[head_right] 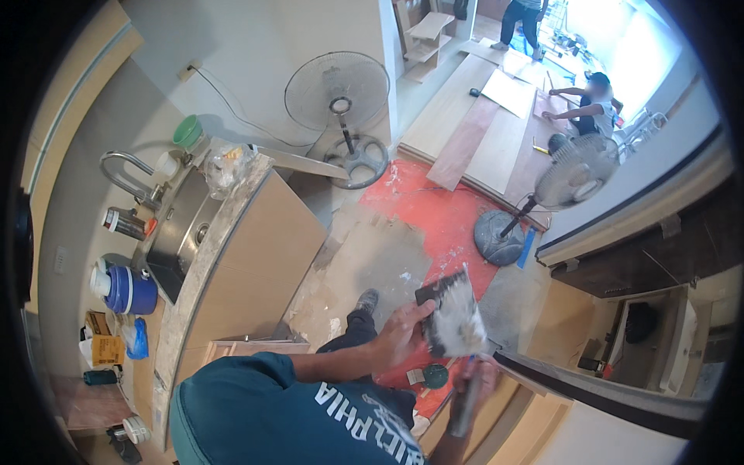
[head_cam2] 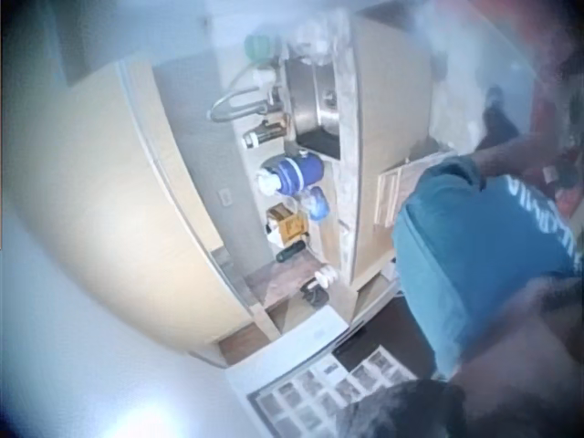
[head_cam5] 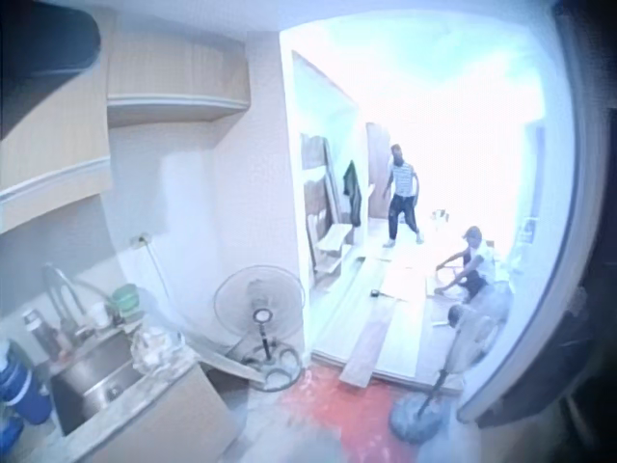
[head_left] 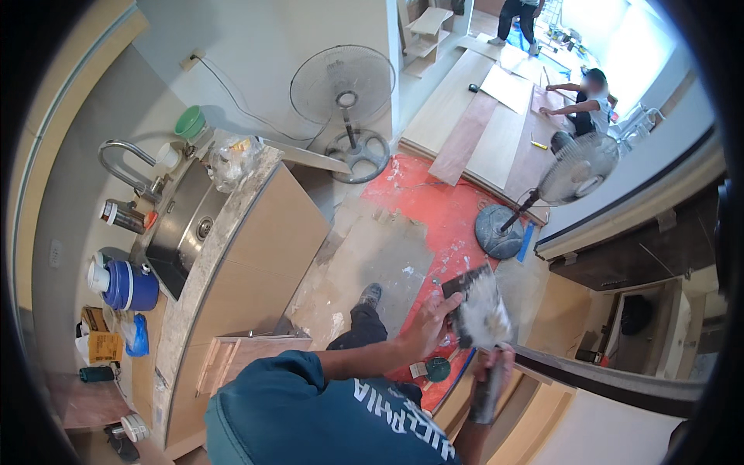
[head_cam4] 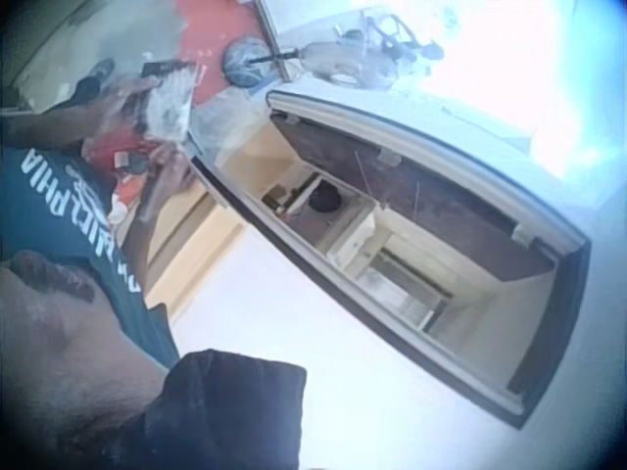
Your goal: The person applies white filler to the edges and corners of a curved wooden cabinet using a putty knife and a cloth. They repeatedly smooth the filler, wipe excess material, and reapply it to different sections of the cabinet.
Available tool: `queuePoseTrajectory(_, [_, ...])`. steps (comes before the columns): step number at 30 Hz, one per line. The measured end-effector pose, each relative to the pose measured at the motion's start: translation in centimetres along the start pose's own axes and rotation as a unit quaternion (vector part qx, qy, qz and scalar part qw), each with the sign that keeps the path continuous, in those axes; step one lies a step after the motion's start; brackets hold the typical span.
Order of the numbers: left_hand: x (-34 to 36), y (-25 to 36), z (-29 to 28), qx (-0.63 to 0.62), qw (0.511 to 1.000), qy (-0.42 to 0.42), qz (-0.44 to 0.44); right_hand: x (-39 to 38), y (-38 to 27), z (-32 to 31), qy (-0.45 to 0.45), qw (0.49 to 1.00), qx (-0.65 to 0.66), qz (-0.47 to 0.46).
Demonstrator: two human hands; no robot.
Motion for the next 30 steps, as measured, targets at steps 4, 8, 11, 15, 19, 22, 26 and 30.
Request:
queuePoseTrajectory(4, [3.1,9.4,-4.0,0.178,0.982,-0.023,0.057,5.5,5.9,13.4,-0.093,0.970,-0.207,0.082])
queuePoseTrajectory(8, [5.6,16.2,-9.8,0.296,0.954,-0.033,0.029,12.4,8.4,22.9,-0.128,0.937,-0.302,0.115])
queuePoseTrajectory(11, [6.5,22.6,-9.4,0.256,0.964,-0.026,0.068,17.3,9.5,24.9,-0.098,0.952,-0.259,0.128])
queuePoseTrajectory(15, [10.9,31.3,-12.0,0.216,0.970,0.027,0.111,25.4,9.4,23.6,-0.082,0.972,-0.196,0.104])
queuePoseTrajectory(19, [16.3,45.0,-15.1,0.338,0.910,0.082,0.225,32.4,9.4,19.6,-0.012,0.989,0.016,0.147])
queuePoseTrajectory(22, [19.5,56.4,-17.6,0.386,0.868,0.140,0.280,36.2,9.2,19.7,0.038,0.989,0.042,0.136])
queuePoseTrajectory(26, [26.3,69.2,-17.7,0.486,0.798,0.195,0.298,42.1,11.4,17.4,0.055,0.990,0.016,0.131])
queuePoseTrajectory(30, [37.8,77.5,-24.6,0.588,0.742,0.241,0.213,46.0,11.7,19.0,0.143,0.980,-0.048,0.127])
Point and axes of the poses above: each hand's wrist, its own x-axis towards the middle knuckle, its own z-axis out of the palm, y = z × x, the point moved 7 cm from there along x, towards the middle knuckle, and after that the axes turned 7 degrees about x, right-handed, at the moved point
